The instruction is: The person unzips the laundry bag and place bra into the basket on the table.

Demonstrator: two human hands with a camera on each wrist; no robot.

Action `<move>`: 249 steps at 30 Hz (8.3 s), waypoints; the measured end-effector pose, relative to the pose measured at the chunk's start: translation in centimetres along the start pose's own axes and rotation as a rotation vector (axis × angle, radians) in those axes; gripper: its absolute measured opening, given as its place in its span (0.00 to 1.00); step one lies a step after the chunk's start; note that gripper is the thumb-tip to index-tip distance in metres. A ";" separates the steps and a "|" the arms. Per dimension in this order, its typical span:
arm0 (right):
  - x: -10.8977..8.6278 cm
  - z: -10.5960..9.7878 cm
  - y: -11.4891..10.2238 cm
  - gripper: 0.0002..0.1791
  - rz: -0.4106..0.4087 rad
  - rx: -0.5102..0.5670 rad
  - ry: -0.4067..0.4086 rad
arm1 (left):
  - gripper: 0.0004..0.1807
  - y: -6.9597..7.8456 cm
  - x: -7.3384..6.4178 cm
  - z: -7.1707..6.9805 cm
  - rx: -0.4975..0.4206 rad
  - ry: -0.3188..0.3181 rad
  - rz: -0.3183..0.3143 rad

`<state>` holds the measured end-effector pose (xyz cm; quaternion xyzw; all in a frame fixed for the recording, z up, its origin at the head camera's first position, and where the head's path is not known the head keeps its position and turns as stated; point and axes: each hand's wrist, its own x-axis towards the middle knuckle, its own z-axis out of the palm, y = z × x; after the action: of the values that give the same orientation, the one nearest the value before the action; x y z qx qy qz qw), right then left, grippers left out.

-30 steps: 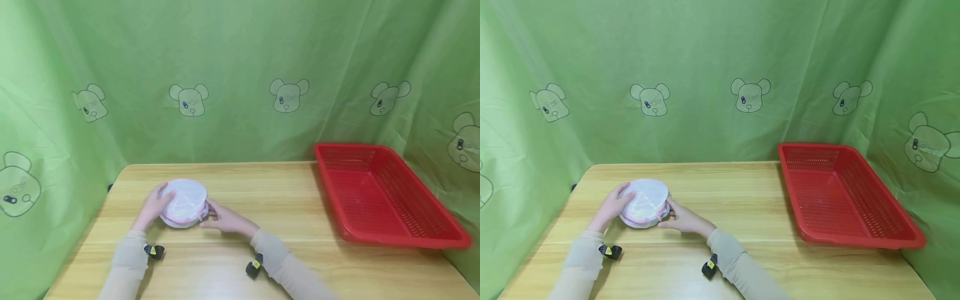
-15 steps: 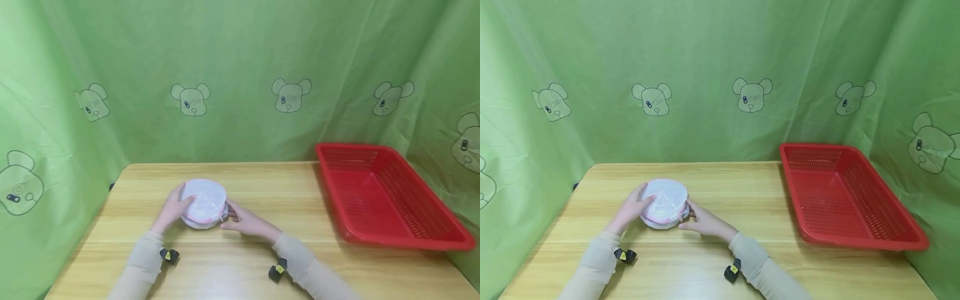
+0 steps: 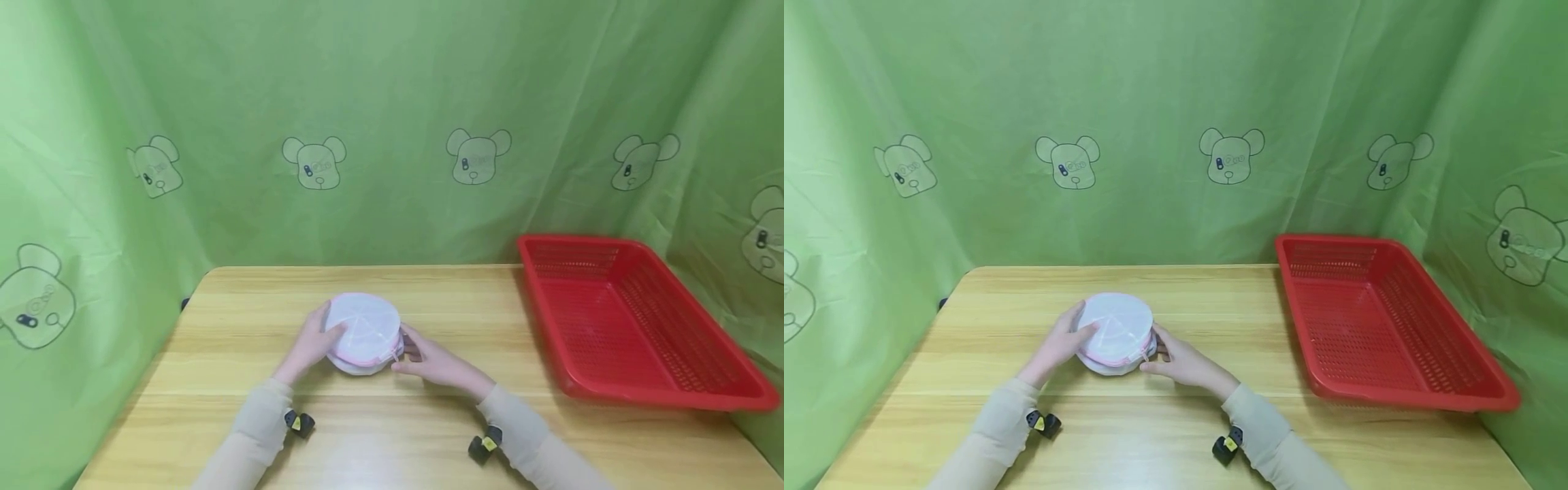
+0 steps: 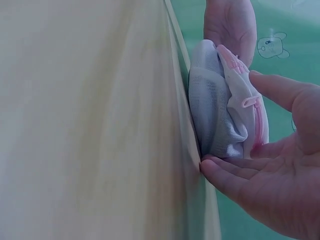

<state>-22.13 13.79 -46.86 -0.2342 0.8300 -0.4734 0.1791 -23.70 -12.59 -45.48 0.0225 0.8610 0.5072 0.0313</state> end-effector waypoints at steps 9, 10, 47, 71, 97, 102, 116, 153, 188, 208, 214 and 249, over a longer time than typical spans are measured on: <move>-1.7 -1.4 0.7 0.50 0.009 -0.020 0.014 | 0.40 0.3 0.3 2.3 -0.010 -0.001 0.025; -1.8 -1.5 0.7 0.50 0.008 -0.020 0.017 | 0.39 0.3 0.3 2.5 -0.012 0.000 0.032; -3.2 -2.2 -0.1 0.20 -0.038 -0.293 0.229 | 0.32 1.1 -0.1 -0.8 -0.016 -0.030 -0.079; -3.0 -1.3 0.0 0.06 -0.018 -0.328 0.145 | 0.13 -0.6 0.0 0.8 -0.259 -0.167 -0.194; -2.9 -1.8 0.2 0.15 -0.064 -0.342 0.056 | 0.06 -1.7 0.5 1.2 -0.271 -0.186 -0.166; -2.9 -2.1 0.3 0.16 -0.061 -0.337 0.060 | 0.09 -1.7 0.4 1.1 -0.215 -0.219 -0.138; -3.1 -2.8 0.2 0.15 -0.085 -0.361 0.081 | 0.10 -1.6 0.2 0.9 -0.082 -0.289 -0.082; -3.3 -4.6 -0.2 0.11 -0.064 -0.380 0.199 | 0.10 -1.3 -0.1 0.4 0.034 -0.396 0.020; -3.3 -3.3 0.5 0.09 -0.145 -0.451 0.080 | 0.17 -0.4 -0.5 0.5 -0.004 -0.241 -0.128; -3.0 -1.9 0.3 0.10 -0.162 -0.425 0.052 | 0.20 0.3 -0.9 1.2 0.058 -0.335 -0.037; -3.1 -1.6 0.2 0.10 -0.154 -0.398 0.052 | 0.20 0.4 -1.1 1.6 0.036 -0.370 -0.027; -3.1 -1.7 0.4 0.11 -0.202 -0.421 0.048 | 0.12 -0.1 -1.0 2.5 -0.150 -0.425 -0.089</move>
<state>-20.55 16.85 -46.15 -0.3370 0.8868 -0.3107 0.0583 -22.52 -10.50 -46.72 0.0886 0.7951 0.5517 0.2358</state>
